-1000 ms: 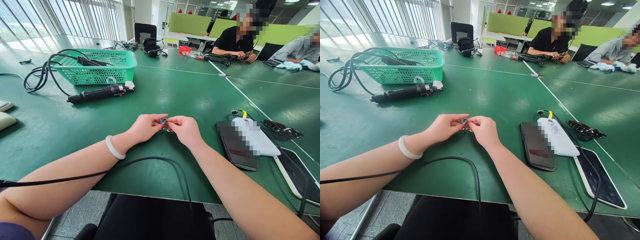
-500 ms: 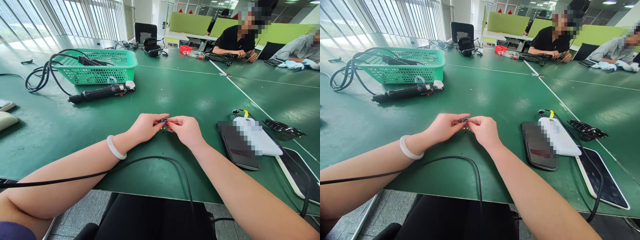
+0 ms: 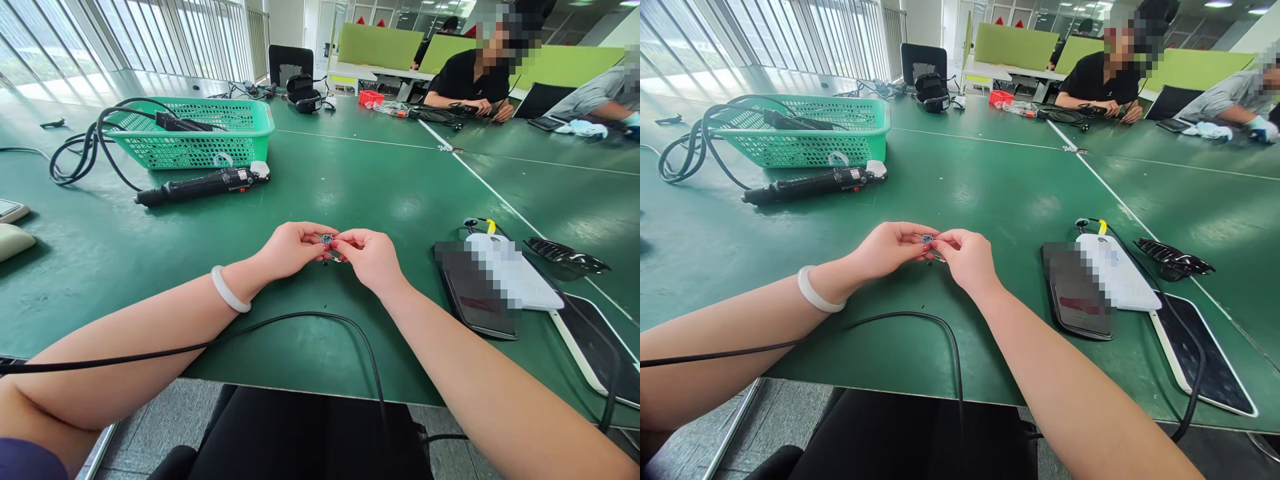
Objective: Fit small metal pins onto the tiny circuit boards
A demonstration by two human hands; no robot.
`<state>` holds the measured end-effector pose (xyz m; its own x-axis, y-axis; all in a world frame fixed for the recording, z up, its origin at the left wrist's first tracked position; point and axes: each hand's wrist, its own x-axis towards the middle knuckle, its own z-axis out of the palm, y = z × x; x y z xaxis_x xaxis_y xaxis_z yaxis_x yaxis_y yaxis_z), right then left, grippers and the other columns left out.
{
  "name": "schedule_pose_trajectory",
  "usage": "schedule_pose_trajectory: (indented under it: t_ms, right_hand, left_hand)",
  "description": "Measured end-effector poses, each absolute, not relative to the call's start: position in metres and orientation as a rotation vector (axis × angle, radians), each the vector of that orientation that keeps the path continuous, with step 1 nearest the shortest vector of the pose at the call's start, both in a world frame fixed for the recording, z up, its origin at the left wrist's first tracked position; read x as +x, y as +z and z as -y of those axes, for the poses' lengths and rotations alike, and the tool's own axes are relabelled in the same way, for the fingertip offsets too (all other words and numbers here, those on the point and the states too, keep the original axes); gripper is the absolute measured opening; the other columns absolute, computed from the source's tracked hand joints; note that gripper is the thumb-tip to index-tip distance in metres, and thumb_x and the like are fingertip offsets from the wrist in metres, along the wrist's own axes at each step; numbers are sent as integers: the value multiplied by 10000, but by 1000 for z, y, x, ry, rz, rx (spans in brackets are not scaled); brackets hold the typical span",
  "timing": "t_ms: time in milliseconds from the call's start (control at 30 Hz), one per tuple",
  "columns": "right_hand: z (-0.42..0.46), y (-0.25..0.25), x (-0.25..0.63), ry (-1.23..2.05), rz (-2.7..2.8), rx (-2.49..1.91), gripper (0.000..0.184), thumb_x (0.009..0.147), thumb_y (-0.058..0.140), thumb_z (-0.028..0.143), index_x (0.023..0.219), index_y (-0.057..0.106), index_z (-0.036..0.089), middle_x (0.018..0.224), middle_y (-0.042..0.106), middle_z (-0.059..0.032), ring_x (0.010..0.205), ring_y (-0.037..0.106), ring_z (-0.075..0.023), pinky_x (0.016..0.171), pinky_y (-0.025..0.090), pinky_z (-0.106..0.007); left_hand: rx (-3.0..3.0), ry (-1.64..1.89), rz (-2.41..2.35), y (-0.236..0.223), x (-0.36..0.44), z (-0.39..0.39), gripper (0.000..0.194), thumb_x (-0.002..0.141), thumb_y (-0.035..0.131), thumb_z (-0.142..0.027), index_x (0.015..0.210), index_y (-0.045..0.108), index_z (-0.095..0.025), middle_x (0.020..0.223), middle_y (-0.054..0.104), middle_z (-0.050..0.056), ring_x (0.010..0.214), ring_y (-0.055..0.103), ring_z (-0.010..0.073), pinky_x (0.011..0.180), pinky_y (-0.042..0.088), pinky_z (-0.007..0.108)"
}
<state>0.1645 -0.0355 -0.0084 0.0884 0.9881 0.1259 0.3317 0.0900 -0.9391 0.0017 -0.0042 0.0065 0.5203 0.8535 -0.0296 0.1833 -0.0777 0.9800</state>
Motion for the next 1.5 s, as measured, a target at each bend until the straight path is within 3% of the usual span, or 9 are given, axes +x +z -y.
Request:
schedule_pose_trajectory:
  t_ms: [167, 300, 467, 733, 967, 1167, 1333, 1500]
  right_hand:
    - [32, -9, 173, 729, 1451, -1463, 189, 749, 644, 359, 824, 702, 196, 739, 689, -18, 677, 606, -141, 673, 486, -302]
    - [34, -9, 173, 524, 1752, -1534, 116, 771, 627, 265, 838, 711, 223, 813, 685, -16, 716, 588, -151, 701, 470, -320]
    - [32, -13, 164, 286, 2089, -1531, 128, 812, 601, 217, 873, 713, 219, 911, 670, -45, 899, 556, -201, 804, 443, -352]
    - [26, -15, 158, 240, 2072, -1543, 125, 807, 593, 172, 713, 672, 194, 794, 646, -33, 833, 551, -188, 754, 429, -327]
    - [35, -4, 164, 54, 1808, -1345, 137, 829, 569, 179, 800, 698, 215, 836, 666, -19, 800, 580, -161, 702, 458, -302]
    - [38, -8, 155, -156, 1894, -1270, 166, 846, 561, 210, 819, 725, 200, 781, 663, -35, 739, 554, -167, 681, 462, -314]
    - [40, -5, 155, -76, 1924, -1205, 270, 880, 467, 162, 949, 721, 224, 856, 667, -38, 796, 568, -166, 723, 476, -315]
    - [41, 3, 169, 85, 1838, -1264, 293, 868, 459, 138, 1025, 692, 222, 926, 682, -36, 860, 592, -163, 768, 474, -322]
  left_hand:
    - [1197, 823, -1009, 8, 2, -2, 254, 790, 591, -84, 1041, 610, -113, 840, 704, 78, 771, 688, 133, 794, 543, 281]
    - [1059, 929, -1049, 8, 0, -7, 166, 817, 563, -91, 980, 579, -114, 914, 682, 85, 784, 691, 129, 799, 539, 263]
    - [1090, 911, -1058, 6, 2, -6, 120, 871, 492, -103, 970, 559, -116, 908, 667, 81, 751, 690, 123, 777, 542, 263]
    - [1194, 881, -1041, 1, 1, -7, 102, 851, 540, -86, 943, 530, -128, 876, 688, 63, 708, 664, 92, 713, 531, 245]
    - [1262, 800, -901, 1, 2, -4, 203, 816, 556, -40, 997, 562, -132, 749, 681, 17, 710, 671, 101, 774, 533, 284]
    - [1285, 779, -816, 0, 2, -2, 146, 759, 631, -56, 882, 587, -121, 695, 654, -8, 683, 635, 80, 745, 541, 265]
    - [1193, 769, -801, 1, 2, -1, 160, 769, 630, -57, 899, 564, -125, 696, 667, 3, 704, 653, 90, 738, 541, 251]
    - [934, 828, -816, 3, 1, -4, 164, 816, 550, -17, 934, 558, -130, 877, 690, 42, 745, 678, 86, 736, 540, 206]
